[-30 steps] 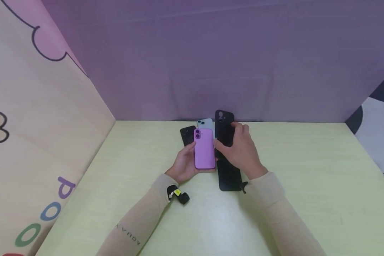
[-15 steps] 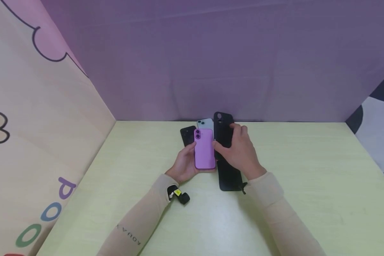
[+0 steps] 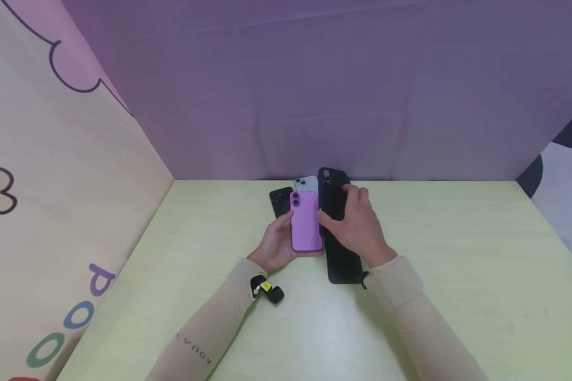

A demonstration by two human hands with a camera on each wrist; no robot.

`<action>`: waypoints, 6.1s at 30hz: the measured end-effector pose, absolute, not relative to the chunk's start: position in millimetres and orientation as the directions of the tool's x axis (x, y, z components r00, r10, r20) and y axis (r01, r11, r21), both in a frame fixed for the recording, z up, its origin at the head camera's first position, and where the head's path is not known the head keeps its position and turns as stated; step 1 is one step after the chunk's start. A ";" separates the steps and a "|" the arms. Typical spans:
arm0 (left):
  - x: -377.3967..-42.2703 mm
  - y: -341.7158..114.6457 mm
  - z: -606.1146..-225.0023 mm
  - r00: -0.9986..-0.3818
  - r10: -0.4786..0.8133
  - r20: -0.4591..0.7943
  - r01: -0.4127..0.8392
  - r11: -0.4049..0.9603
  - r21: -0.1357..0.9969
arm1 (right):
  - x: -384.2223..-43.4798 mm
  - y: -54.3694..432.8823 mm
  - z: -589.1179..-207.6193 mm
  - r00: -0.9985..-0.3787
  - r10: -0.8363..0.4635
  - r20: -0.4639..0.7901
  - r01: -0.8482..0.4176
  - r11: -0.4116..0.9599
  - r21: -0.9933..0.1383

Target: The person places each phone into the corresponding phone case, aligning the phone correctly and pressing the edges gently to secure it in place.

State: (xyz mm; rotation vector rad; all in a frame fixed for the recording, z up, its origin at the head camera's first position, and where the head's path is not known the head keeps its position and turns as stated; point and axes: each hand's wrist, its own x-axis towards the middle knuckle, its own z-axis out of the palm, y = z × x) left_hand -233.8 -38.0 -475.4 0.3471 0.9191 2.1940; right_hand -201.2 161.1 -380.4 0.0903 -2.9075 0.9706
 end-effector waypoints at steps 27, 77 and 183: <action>-232.1 -38.7 -476.7 -0.721 0.692 -0.045 -0.516 -0.492 0.701 | -204.2 155.6 -391.5 -0.991 -0.063 0.118 -0.119 0.815 -0.568; -227.4 -38.6 -477.7 -0.741 0.670 -0.052 -0.506 -0.506 0.699 | -204.7 146.7 -409.9 -0.989 -0.117 0.086 -0.145 0.827 -0.543; -230.1 -37.2 -479.1 -0.739 0.672 -0.043 -0.480 -0.480 0.735 | -201.6 132.9 -429.1 -0.977 -0.149 0.153 -0.204 0.861 -0.466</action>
